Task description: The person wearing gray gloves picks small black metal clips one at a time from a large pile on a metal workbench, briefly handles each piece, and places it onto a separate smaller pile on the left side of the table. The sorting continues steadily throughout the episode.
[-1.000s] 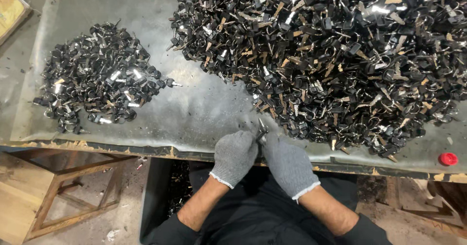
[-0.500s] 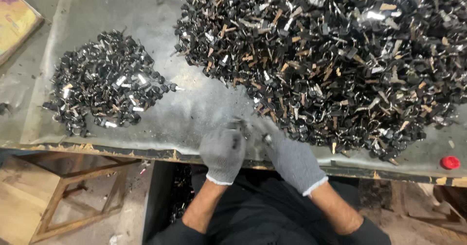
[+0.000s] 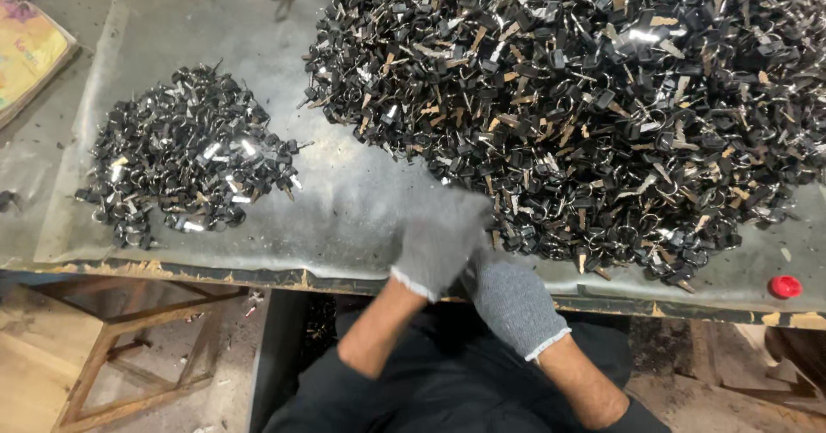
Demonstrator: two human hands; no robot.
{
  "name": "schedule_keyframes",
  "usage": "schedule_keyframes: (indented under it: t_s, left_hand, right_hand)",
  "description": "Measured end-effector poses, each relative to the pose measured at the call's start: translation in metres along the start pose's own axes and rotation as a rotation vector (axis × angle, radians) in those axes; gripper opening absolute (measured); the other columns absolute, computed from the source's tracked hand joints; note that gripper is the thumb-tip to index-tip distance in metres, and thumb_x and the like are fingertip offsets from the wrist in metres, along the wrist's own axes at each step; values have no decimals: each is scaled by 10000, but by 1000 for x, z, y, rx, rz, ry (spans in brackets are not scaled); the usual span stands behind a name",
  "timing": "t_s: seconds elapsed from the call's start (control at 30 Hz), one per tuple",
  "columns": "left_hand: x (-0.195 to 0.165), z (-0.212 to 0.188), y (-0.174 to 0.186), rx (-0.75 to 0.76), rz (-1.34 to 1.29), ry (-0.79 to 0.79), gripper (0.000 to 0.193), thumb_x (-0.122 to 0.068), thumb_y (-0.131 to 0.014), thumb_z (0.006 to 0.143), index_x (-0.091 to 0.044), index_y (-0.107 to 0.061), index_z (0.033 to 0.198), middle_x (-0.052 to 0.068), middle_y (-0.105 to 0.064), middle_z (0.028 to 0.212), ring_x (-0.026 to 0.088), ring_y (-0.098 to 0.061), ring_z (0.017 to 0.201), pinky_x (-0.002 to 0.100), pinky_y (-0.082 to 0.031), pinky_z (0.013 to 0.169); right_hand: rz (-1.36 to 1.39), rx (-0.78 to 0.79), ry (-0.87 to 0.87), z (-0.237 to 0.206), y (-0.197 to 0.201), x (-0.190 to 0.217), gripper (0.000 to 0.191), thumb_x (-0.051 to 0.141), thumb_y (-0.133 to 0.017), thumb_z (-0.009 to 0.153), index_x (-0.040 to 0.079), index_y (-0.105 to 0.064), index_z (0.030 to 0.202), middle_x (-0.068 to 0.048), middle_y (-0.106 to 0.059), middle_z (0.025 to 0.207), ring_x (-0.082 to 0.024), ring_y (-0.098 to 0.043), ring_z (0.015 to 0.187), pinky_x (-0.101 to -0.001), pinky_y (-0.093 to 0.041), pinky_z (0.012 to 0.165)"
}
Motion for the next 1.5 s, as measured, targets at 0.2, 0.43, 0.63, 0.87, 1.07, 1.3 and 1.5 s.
schedule_keyframes:
  t_s: [0.2,0.43,0.63,0.87,1.07,1.3,1.5]
  left_hand:
    - [17,-32,13,75,1,190,217,-161,-766,770,-164,-737,984,112,-737,916,342,-707,854,467,-528,745]
    - [42,-57,7,35,-28,287,197,-193,-774,800,-127,-716,977,91,-723,830,317,-697,796,464,-517,746]
    - [36,-60,-12,68,127,140,89,-124,-684,840,-92,-703,920,117,-702,826,319,-694,828,474,-518,789]
    - [40,-53,-20,211,97,175,96,-130,-650,873,-96,-723,925,135,-706,841,335,-693,838,488,-523,791]
    - [40,-59,-22,193,115,161,102,-136,-662,877,-85,-707,954,130,-701,862,327,-684,878,482,-508,806]
    - [29,-60,-25,184,259,9,229,-115,-643,859,-46,-711,1067,131,-701,898,315,-678,857,462,-508,776]
    - [31,-55,-15,164,133,69,165,-107,-661,895,-86,-717,1049,128,-690,853,308,-694,825,472,-520,760]
  right_hand:
    - [232,-121,2,-7,14,-5,269,208,-608,973,3,-599,1147,-231,-708,748,-413,-726,750,-522,-564,651]
    - [235,18,-52,2,15,1,560,321,-632,978,47,-430,1423,-198,-708,742,-372,-723,677,-481,-571,597]
    - [-55,-137,34,2,18,19,294,282,-640,944,33,-567,1082,-172,-705,732,-362,-724,649,-491,-572,557]
    - [73,-72,36,5,25,14,408,270,-597,1005,76,-490,1348,-163,-723,797,-364,-727,725,-510,-562,623]
    - [113,-80,-6,6,21,9,291,283,-585,978,31,-568,1121,-177,-713,819,-379,-729,690,-529,-571,585]
    - [-82,-244,90,3,32,27,178,199,-555,994,50,-561,1091,-168,-712,785,-342,-728,652,-465,-566,517]
    - [-44,237,-94,6,8,13,582,312,-507,1042,102,-314,1549,-119,-688,766,-300,-718,622,-453,-567,549]
Point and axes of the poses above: each hand's wrist, its own z-axis towards the middle knuckle, its own y-axis out of the back of the hand, x = y × z, the point moved 9 cm from there along z, towards the middle knuckle
